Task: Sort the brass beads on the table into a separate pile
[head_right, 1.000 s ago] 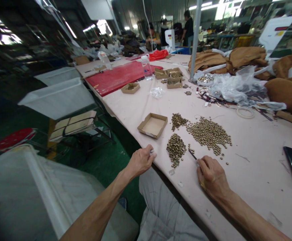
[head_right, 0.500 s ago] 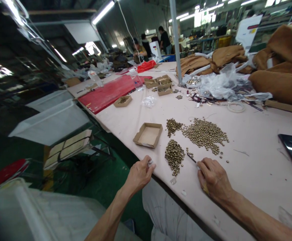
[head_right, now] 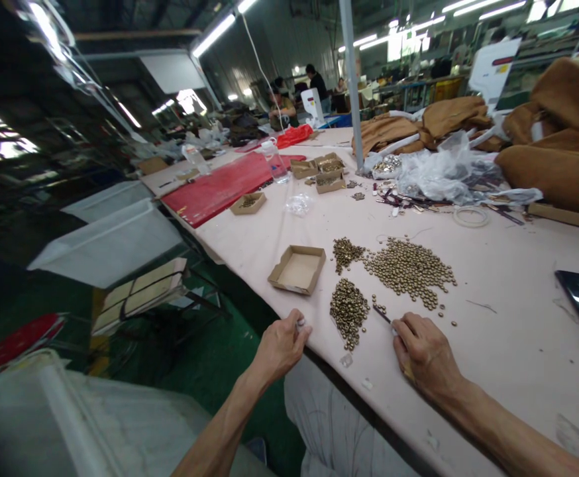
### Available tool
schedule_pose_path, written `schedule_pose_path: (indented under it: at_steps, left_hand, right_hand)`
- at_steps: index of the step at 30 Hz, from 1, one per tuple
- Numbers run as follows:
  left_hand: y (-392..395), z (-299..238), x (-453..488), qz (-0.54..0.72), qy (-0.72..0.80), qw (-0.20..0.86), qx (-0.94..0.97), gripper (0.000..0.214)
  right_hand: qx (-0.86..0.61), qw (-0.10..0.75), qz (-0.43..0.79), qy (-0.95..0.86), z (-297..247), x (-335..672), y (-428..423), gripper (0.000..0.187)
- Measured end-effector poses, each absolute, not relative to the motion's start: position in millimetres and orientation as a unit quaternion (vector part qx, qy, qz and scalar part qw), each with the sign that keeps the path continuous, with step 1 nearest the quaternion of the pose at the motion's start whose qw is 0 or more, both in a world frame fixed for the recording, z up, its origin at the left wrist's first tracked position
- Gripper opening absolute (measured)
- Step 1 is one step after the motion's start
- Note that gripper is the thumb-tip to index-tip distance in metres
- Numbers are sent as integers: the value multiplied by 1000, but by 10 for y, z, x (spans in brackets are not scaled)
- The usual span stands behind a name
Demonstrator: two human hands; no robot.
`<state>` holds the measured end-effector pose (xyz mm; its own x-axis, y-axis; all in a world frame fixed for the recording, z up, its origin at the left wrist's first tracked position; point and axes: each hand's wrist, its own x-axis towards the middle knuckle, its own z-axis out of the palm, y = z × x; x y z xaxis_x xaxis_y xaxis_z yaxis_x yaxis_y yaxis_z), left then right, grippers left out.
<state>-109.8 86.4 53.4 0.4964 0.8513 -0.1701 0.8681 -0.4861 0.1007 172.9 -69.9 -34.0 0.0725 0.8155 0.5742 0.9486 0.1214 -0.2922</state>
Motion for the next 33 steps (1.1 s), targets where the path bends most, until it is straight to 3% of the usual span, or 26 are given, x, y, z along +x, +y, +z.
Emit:
schedule_pose_path:
  at_steps: [18,33]
  left_hand:
    - [875,500,-1135,-28,488,92,867,24]
    - [895,466,-1160,-18,484,98,870,24]
  right_hand:
    - [-643,240,-112,-718,-179,1728,-640,18]
    - [-666,237,-96,-700,-227,1768,-550,16]
